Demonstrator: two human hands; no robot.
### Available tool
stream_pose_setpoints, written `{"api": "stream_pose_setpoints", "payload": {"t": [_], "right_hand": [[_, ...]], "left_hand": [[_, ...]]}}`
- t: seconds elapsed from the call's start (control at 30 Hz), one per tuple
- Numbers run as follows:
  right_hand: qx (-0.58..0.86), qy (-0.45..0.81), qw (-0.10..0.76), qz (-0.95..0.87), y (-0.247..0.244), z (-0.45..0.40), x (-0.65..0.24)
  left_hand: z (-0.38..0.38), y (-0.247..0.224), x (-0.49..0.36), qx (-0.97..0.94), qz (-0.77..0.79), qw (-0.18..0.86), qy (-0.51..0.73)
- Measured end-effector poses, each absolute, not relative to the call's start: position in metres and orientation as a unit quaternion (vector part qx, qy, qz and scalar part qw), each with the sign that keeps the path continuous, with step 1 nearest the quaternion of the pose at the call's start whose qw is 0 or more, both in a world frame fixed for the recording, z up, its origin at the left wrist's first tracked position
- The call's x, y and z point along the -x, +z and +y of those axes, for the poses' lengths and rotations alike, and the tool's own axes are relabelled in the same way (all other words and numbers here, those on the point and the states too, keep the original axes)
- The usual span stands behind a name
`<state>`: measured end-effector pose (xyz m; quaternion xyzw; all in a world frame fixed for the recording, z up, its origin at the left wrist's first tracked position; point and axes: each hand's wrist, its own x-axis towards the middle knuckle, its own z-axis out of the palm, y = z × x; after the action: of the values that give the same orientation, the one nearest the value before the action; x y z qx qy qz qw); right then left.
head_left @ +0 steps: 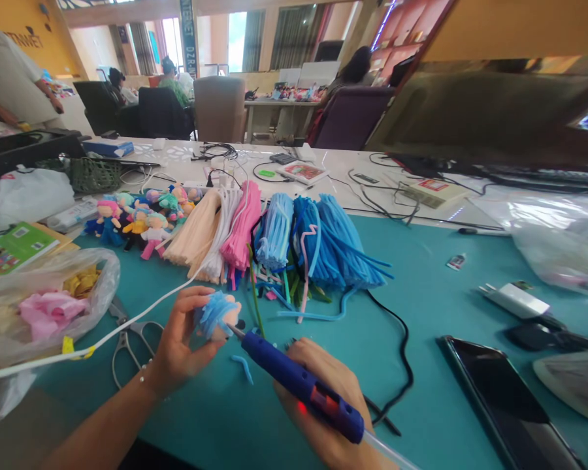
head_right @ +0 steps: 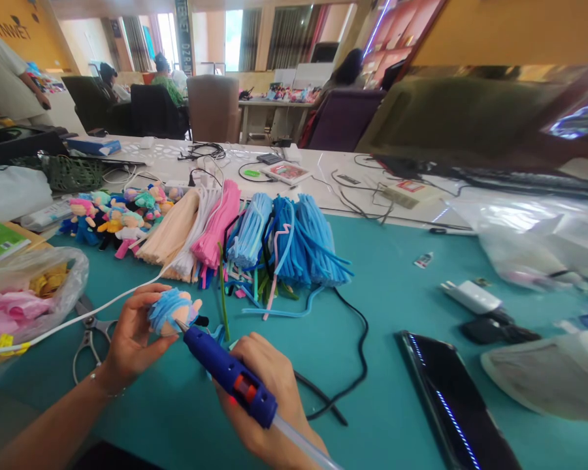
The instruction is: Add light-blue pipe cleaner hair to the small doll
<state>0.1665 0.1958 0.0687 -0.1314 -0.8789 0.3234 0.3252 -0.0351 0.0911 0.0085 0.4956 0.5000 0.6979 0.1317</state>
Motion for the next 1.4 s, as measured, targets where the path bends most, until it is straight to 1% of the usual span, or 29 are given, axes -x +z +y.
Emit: {"api": "stream_pose_setpoints", "payload": {"t": [0.27,0.77,0.97,1.4], "right_hand": [[0.139,0.323,0.319,-0.880,0.0686,0.1956,-0.1667],[0.129,0.325,0.338,-0.874,0.0683,0.1942,-0.1659],[0.138,0.330,0.331,-0.873,0.0679,0.1941,-0.1665],[0.129,0.325,0.338,-0.874,0.0644,0.1947,-0.1661]], "left_hand": [[0.0916,0.0077,0.0362,-0.476,0.490,0.149,0.715],[0.0886,0.0077,0.0374,-0.424,0.496,0.222,0.724],[0.0878,0.0080,0.0379,-0.404,0.494,0.252,0.728],[0.0893,0.0099,0.0411,-0.352,0.502,0.272,0.742]]}}
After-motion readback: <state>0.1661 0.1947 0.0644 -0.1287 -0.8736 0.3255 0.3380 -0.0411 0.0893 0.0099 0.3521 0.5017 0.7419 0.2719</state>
